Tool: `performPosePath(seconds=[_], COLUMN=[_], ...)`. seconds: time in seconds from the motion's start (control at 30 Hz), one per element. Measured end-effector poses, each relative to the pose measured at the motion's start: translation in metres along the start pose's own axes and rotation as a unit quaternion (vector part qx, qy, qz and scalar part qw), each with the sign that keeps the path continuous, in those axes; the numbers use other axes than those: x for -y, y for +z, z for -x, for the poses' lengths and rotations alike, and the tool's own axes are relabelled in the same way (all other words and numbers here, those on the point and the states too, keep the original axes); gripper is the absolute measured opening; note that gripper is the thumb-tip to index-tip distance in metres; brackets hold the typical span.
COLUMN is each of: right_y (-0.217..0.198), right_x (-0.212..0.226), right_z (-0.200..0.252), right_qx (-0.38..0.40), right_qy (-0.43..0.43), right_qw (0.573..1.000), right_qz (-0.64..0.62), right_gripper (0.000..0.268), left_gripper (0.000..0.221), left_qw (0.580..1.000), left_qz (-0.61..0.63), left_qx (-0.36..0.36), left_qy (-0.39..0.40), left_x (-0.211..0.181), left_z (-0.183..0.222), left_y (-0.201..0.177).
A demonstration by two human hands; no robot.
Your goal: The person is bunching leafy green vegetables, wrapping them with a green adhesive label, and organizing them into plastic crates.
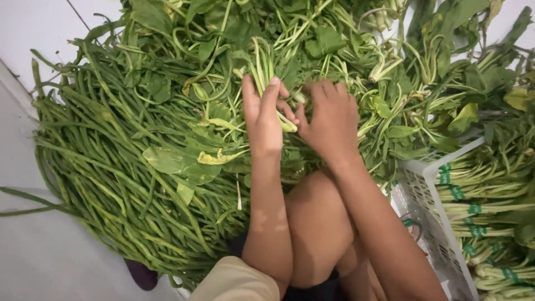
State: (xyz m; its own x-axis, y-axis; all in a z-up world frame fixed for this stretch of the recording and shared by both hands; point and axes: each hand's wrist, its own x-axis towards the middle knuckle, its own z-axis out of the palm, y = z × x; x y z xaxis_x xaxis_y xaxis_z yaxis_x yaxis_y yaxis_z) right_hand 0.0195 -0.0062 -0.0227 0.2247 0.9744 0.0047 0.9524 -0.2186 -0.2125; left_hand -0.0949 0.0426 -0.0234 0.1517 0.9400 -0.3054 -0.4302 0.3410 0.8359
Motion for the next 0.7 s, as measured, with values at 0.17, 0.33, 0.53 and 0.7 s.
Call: performPosePath(seconds=[0.17, 0.33, 0.53, 0.7], right_y=[-0.013, -0.014, -0.008, -0.002], right_x=[0.005, 0.004, 0.002, -0.008], right_z=[0.001, 0.002, 0.002, 0.011], right_qx=[0.028, 0.048, 0.025, -0.151], right_qy=[0.014, -0.004, 0.007, -0.043], right_qw=[0.999, 0.998, 0.997, 0.977], right_qz=[0.008, -0.047, -0.079, -0.146], right_gripper=[0.044, 0.046, 0.036, 0.047], left_gripper=[0.041, 0.049, 0.050, 0.081], left_qw=[1.000, 0.999, 0.997, 0.965], left_qz=[-0.016, -0.027, -0.067, -0.246], left_qx=[-0.010, -0.023, 0.003, -0.016], left_qy=[-0.002, -0.020, -0.040, -0.090], left_x=[0.012, 0.011, 0.002, -0.032], left_z=[-0.007, -0.007, -0.005, 0.011], left_y=[-0.005, -0.008, 0.002, 0.016])
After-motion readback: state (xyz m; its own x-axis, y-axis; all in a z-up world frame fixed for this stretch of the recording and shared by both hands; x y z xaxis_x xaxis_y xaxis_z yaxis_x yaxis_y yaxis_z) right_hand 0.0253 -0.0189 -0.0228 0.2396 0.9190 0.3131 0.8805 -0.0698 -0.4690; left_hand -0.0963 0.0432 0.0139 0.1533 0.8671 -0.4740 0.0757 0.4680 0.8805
